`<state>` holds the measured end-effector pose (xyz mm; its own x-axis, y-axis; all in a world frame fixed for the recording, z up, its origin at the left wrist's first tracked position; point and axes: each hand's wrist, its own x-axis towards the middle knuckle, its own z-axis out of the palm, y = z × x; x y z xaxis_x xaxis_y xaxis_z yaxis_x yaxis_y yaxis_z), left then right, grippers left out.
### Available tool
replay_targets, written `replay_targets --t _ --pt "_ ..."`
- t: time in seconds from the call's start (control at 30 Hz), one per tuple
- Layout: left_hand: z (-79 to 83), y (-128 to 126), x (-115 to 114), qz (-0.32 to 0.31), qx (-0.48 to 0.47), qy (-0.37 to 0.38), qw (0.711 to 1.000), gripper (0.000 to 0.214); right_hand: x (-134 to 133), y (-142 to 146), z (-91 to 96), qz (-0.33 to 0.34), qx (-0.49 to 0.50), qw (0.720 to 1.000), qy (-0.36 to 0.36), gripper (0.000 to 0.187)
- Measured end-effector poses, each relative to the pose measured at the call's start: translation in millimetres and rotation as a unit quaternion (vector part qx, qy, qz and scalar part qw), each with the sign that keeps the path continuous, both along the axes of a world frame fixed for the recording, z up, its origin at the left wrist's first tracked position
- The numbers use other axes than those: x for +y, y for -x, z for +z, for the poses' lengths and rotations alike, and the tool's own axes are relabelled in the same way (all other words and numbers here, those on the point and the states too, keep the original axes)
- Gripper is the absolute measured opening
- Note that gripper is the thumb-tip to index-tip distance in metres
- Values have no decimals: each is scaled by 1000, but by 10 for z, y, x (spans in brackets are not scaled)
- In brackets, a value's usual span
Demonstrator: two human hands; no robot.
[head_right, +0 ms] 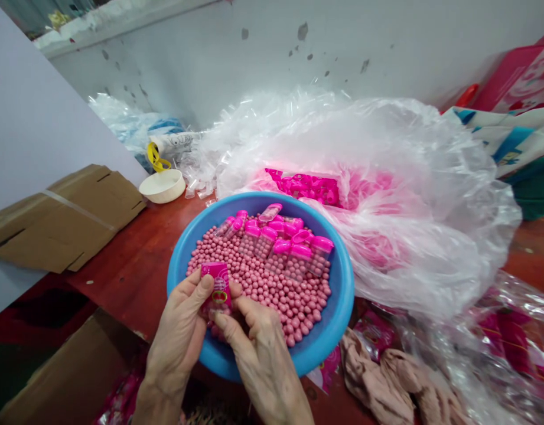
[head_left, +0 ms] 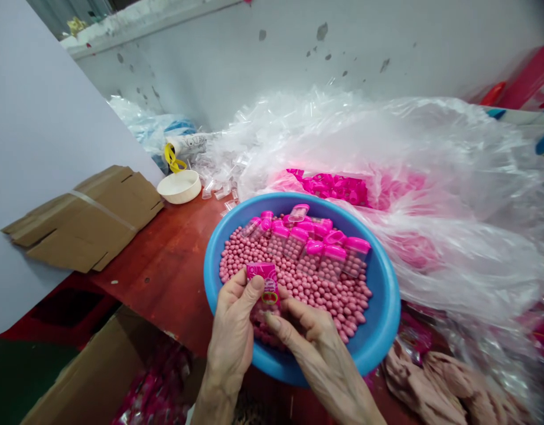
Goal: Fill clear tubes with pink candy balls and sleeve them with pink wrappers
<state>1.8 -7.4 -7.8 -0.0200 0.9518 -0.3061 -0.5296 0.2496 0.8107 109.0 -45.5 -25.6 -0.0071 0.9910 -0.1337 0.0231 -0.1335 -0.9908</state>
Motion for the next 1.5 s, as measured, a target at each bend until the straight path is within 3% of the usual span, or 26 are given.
replay_targets --t 0.2,0.7,0.87,1.03,1.17,1.27,1.33,1.4,1.43,1.5 --pt "-18 14 -4 -19 -23 -17 999 15 7 -15 7 -1 -16 1000 -3 28" --pt "-130 77 -102 -73 48 -46 995 20 42 -46 -26 38 -15 998 -45 23" --pt "-129 74 -107 -70 55 -43 995 19 45 -46 -39 67 9 997 -32 24" --pt "-124 60 -127 -93 39 -30 994 28 38 -25 -24 46 0 999 -20 24" --pt "-20 226 -144 -18 13 -8 1000 27 28 -12 -6 51 -37 998 -22 33" --pt "80 623 -167 102 20 -16 994 32 21 -12 8 62 -55 996 -25 36" --pt "65 993 -191 171 16 -10 985 30 16 -11 16 68 -63 995 -28 31" --pt "-73 1382 -230 260 38 35 964 18 10 -8 21 75 -71 994 -30 28" --pt "-192 1559 -255 309 103 67 943 18 7 -5 22 78 -76 993 -34 28" --pt "-504 1836 -324 326 219 124 911 23 2 -1 27 78 -89 992 -47 30"
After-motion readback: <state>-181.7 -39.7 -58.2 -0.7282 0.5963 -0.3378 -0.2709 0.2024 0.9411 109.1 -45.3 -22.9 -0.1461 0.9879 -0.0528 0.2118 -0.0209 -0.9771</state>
